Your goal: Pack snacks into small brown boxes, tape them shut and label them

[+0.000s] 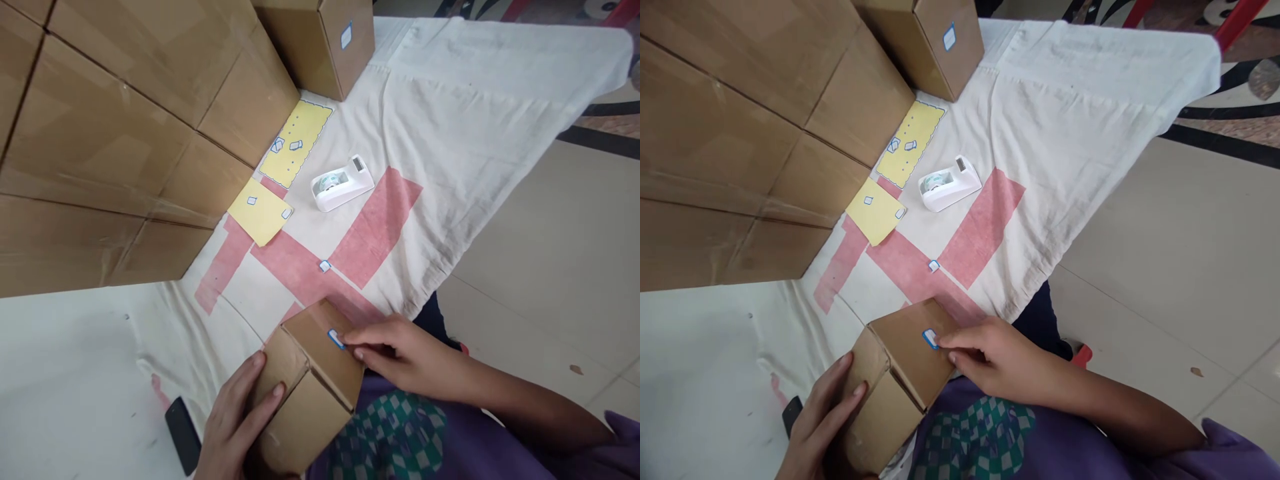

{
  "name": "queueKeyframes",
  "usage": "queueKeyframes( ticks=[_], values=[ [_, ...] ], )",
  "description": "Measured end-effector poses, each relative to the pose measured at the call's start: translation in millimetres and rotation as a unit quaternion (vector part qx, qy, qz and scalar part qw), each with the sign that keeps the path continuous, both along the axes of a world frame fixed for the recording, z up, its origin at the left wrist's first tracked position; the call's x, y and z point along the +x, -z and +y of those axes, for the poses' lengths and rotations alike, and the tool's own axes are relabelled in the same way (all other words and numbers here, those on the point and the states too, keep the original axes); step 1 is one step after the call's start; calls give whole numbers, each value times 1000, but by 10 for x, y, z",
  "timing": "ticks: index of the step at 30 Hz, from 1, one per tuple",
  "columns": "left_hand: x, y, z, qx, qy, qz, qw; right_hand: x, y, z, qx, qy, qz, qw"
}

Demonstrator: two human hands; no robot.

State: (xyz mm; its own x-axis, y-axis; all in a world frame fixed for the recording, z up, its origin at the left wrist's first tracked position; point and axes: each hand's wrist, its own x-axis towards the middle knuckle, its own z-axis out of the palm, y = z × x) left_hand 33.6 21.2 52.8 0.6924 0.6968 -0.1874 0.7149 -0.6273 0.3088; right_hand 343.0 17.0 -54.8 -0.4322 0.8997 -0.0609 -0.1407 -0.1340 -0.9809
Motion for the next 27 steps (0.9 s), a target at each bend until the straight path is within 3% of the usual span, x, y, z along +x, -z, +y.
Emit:
queueKeyframes(
  ticks=[8, 15, 18, 23, 27],
  values=[
    [-37, 2, -40, 2, -17, 1, 1000, -72, 130, -56, 42, 7, 1, 999],
    [-29, 35, -62, 19, -21, -5, 1000, 53, 80, -69, 49, -14, -55, 997],
    [-4, 19, -61, 27, -18, -1, 999, 109, 44, -16, 97, -6, -72, 993],
    [-23, 48, -10, 51, 11, -8, 999, -32, 80, 223, 206, -92, -58, 972],
    [-38, 109, 42, 85, 26, -22, 996, -197, 109, 392, 249, -129, -42, 959]
  ],
)
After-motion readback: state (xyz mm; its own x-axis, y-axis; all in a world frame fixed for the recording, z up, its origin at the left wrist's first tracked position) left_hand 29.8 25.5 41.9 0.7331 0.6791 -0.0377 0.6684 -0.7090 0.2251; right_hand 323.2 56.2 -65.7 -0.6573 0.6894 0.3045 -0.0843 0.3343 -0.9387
